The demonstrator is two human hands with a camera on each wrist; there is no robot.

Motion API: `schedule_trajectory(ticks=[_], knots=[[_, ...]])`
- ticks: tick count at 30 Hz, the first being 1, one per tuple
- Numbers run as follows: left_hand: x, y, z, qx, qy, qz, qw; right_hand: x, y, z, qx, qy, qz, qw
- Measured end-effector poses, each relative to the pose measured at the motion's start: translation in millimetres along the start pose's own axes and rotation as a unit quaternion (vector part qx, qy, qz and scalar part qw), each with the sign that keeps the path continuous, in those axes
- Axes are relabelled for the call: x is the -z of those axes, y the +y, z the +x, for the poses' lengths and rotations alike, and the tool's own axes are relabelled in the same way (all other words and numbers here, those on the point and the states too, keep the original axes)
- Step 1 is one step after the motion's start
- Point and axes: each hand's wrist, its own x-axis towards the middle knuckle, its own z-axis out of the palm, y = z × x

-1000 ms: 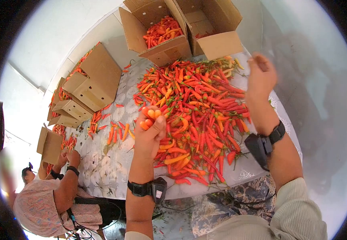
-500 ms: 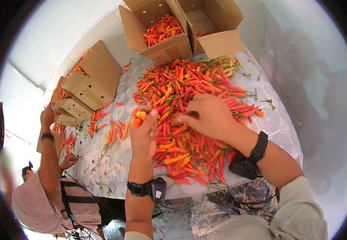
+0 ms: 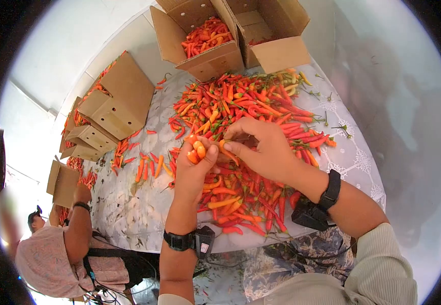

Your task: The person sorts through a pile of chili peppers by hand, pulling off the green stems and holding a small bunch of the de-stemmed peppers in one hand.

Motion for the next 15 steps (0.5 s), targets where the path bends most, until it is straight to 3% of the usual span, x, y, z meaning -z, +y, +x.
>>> schedule_trajectory(ticks=[3,9,15], knots=[[2.1,-6.5,-0.2,-0.017,-0.058,-0.006,0.998,-5.7,5.9,-2.0,0.049,0.03,0.032,0.998],[2.1,-5.3,-0.9,-0.03,-0.087,-0.005,0.996,-0.2,6.0,3.3,0.137,0.038,-0.096,0.985],[0.4,0.0,-3.9,-0.02,-0.114,-0.026,0.993,0.9,0.6,2.3,0.09,0.022,-0.081,0.992]])
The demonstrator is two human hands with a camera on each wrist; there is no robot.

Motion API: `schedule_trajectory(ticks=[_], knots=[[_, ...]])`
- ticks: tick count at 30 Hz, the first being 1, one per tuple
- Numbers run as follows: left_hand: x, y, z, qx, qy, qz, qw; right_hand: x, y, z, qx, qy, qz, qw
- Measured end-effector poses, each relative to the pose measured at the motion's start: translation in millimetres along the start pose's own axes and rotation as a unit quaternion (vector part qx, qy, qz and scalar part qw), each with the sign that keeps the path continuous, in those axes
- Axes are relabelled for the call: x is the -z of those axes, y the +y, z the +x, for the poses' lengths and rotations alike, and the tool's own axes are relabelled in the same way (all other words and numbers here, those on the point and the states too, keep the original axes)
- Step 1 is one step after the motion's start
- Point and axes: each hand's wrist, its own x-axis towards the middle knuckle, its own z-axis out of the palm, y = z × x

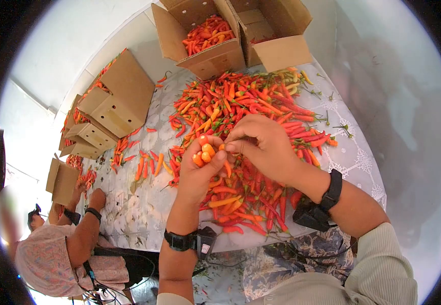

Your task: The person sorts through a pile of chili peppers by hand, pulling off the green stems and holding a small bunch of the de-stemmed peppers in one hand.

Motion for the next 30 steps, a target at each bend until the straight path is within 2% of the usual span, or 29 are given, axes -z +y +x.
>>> schedule_trajectory(ticks=[3,9,12,15,18,21,24,27,30], knots=[[5.0,-5.7,1.1,-0.007,-0.028,-0.007,1.0,3.0,2.2,2.9,0.008,-0.027,0.012,1.0],[3.2,-4.0,0.9,-0.012,-0.034,-0.021,0.999,4.5,3.5,2.8,-0.075,-0.052,0.071,0.993],[3.1,-2.3,0.9,-0.004,-0.032,-0.008,0.999,2.6,11.3,2.3,-0.145,-0.069,0.218,0.963],[2.5,0.2,0.0,-0.002,-0.045,-0.031,0.999,2.7,9.2,2.9,-0.192,-0.073,0.266,0.942],[6.6,-2.3,1.2,-0.002,-0.048,-0.03,0.998,3.1,11.6,3.5,-0.257,-0.009,0.341,0.904],[8.3,-6.8,3.0,-0.002,0.032,-0.04,0.999,15.1,12.2,10.6,-0.247,0.114,0.243,0.931],[12.6,-5.6,5.9,-0.003,0.061,-0.101,0.993,35.4,27.8,16.6,-0.228,0.282,0.216,0.907],[15.4,-4.9,6.7,-0.031,0.075,-0.139,0.987,56.8,43.4,26.0,-0.103,0.438,0.159,0.879],[13.0,-2.7,7.0,-0.049,0.105,-0.167,0.979,71.6,42.1,33.8,-0.026,0.523,-0.054,0.85]])
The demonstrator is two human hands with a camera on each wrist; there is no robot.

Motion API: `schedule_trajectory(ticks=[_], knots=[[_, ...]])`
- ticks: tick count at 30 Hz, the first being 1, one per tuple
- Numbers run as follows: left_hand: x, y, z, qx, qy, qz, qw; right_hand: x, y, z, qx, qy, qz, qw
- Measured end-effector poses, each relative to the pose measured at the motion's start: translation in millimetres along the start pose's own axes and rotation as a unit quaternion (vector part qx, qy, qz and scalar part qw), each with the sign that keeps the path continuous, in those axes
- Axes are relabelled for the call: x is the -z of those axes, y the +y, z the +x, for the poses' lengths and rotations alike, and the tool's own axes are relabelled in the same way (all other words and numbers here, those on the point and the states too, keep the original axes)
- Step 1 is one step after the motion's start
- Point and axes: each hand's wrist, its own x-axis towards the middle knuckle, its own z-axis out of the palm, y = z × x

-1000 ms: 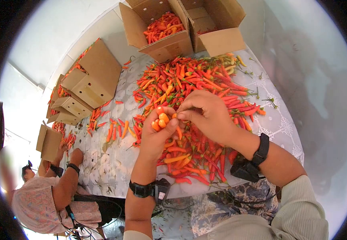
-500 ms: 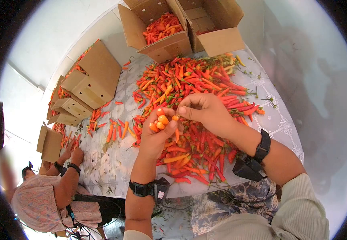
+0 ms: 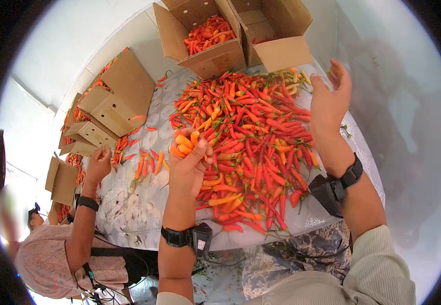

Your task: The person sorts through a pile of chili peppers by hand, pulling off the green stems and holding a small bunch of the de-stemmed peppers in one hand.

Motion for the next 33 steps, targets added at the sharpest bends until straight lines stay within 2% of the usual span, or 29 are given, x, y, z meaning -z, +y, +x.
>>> schedule_trajectory(ticks=[3,6,9,16,21,24,27,30,33], knots=[[4.1,-1.8,1.3,0.013,0.031,0.003,0.999,2.6,-11.4,-2.8,0.145,-0.071,-0.186,0.969],[7.8,-4.4,1.7,0.003,0.008,-0.002,1.0,1.9,-10.4,-19.1,0.118,-0.285,-0.143,0.94],[12.3,-3.6,2.8,0.006,-0.014,-0.02,1.0,-1.1,-12.6,-36.2,0.178,-0.445,-0.158,0.863],[1.6,-1.9,-0.6,0.021,0.023,0.022,0.999,1.3,-8.4,-52.2,0.242,-0.526,-0.243,0.778],[-1.7,-1.5,-2.0,0.046,0.023,0.071,0.996,3.3,-17.2,-57.3,0.228,-0.535,-0.265,0.769],[-2.0,-2.6,-2.2,0.034,0.007,0.142,0.989,3.4,-13.6,-58.7,0.254,-0.525,-0.268,0.767],[-1.2,-6.8,-1.9,0.037,0.007,0.144,0.989,3.5,-12.5,-56.8,0.225,-0.529,-0.241,0.782],[1.1,-8.4,-1.3,0.054,-0.002,0.112,0.992,1.3,-10.7,-55.6,0.167,-0.577,-0.192,0.776],[2.4,-8.7,-1.3,0.048,-0.013,0.103,0.993,1.3,-14.1,-59.0,0.21,-0.565,-0.181,0.777]])
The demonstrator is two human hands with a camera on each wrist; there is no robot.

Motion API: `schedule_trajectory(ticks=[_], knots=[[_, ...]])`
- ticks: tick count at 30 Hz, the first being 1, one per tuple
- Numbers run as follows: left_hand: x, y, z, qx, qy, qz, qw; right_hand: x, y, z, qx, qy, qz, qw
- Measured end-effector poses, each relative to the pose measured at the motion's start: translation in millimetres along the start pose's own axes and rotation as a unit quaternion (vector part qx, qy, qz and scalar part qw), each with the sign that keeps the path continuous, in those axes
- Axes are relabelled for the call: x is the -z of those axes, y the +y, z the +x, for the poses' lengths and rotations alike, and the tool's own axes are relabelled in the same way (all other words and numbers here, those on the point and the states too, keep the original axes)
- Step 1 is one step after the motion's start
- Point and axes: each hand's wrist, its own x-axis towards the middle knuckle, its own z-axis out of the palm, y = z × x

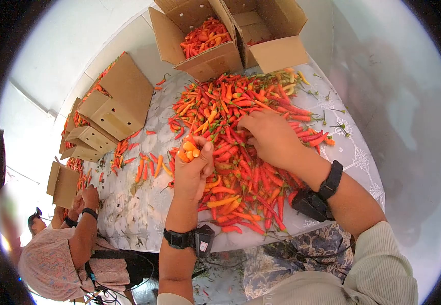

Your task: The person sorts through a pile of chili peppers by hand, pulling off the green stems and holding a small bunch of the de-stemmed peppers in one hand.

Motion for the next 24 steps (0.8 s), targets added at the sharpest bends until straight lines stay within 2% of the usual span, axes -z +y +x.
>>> schedule_trajectory(ticks=[3,9,15,18,21,24], knots=[[-1.7,1.4,-0.5,-0.001,-0.007,0.0,1.0,-1.3,-1.9,-3.3,-0.023,0.012,-0.093,0.995],[-2.7,3.3,-2.7,0.01,-0.012,0.005,1.0,-0.5,1.4,-3.2,-0.065,0.015,-0.059,0.996],[-3.1,3.8,-2.8,-0.001,-0.019,0.015,1.0,4.4,-13.8,3.4,-0.056,0.142,-0.004,0.988],[-5.7,5.2,-2.8,0.0,-0.013,0.023,1.0,2.3,-23.1,3.2,-0.018,0.2,0.069,0.977],[-12.8,9.8,-5.5,0.007,0.007,-0.013,1.0,6.2,-31.4,2.0,0.105,0.189,0.074,0.974],[-10.9,7.9,-5.7,-0.01,-0.018,0.035,0.999,-6.3,-33.5,-3.3,0.134,0.141,0.132,0.972]])
